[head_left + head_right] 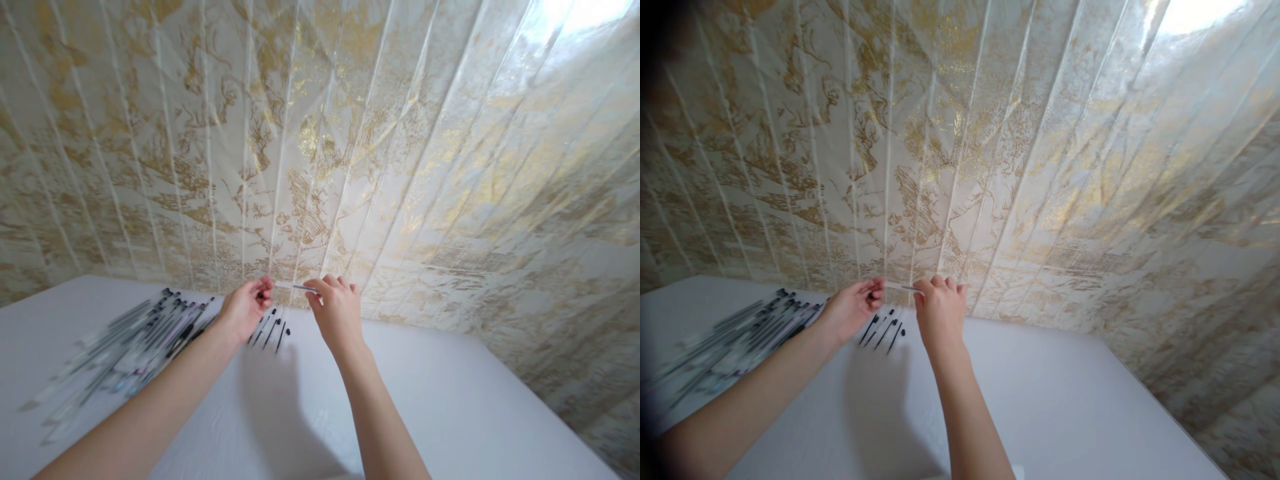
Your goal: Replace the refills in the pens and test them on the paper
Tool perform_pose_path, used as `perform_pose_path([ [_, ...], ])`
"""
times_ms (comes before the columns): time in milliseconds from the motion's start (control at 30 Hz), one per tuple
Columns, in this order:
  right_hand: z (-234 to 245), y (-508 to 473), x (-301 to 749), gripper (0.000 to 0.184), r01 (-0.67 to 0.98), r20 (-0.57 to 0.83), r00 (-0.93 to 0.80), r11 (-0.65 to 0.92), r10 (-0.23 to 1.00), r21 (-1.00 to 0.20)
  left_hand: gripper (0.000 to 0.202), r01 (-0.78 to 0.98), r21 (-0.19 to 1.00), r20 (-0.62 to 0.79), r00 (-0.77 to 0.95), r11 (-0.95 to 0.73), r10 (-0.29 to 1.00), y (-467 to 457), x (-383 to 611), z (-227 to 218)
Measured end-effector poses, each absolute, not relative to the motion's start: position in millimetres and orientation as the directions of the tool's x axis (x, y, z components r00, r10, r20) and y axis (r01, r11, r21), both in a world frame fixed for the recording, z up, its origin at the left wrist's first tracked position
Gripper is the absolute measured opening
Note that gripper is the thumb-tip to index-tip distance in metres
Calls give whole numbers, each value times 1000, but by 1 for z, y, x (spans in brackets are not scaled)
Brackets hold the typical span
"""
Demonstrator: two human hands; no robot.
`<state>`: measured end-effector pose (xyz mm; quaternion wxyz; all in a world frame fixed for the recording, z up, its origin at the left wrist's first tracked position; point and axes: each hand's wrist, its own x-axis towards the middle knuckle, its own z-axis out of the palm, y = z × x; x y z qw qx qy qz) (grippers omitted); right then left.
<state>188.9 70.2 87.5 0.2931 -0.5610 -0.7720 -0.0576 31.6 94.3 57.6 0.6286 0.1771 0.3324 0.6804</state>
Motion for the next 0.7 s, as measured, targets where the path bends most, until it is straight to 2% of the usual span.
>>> perform_pose_path([
  [67, 92, 67, 192, 19, 939, 559, -230, 332, 797, -87, 39, -752, 649, -231, -51, 115, 972, 91, 43, 50],
  [133, 94, 65, 193, 21, 940, 563, -274, 341, 780, -15, 46, -761, 621, -259, 27, 188, 965, 86, 55, 45],
  [233, 94, 65, 193, 21, 928, 531, -336, 369, 778, 46, 48, -773, 592, -268, 78, 228, 960, 80, 67, 42],
  [333, 94, 65, 191, 24, 932, 487, -339, 357, 805, 58, 47, -779, 595, -254, 48, 195, 966, 79, 68, 42],
  [433, 93, 64, 190, 25, 931, 369, -341, 365, 865, 5, 40, -772, 625, -217, -32, 114, 976, 83, 62, 43],
  [567, 90, 63, 189, 22, 898, 173, -376, 404, 911, -175, 34, -740, 672, -155, -167, -20, 974, 90, 46, 49],
  [700, 89, 64, 188, 21, 827, 228, -399, 456, 888, -330, 31, -693, 714, -93, -241, -104, 966, 91, 29, 63],
])
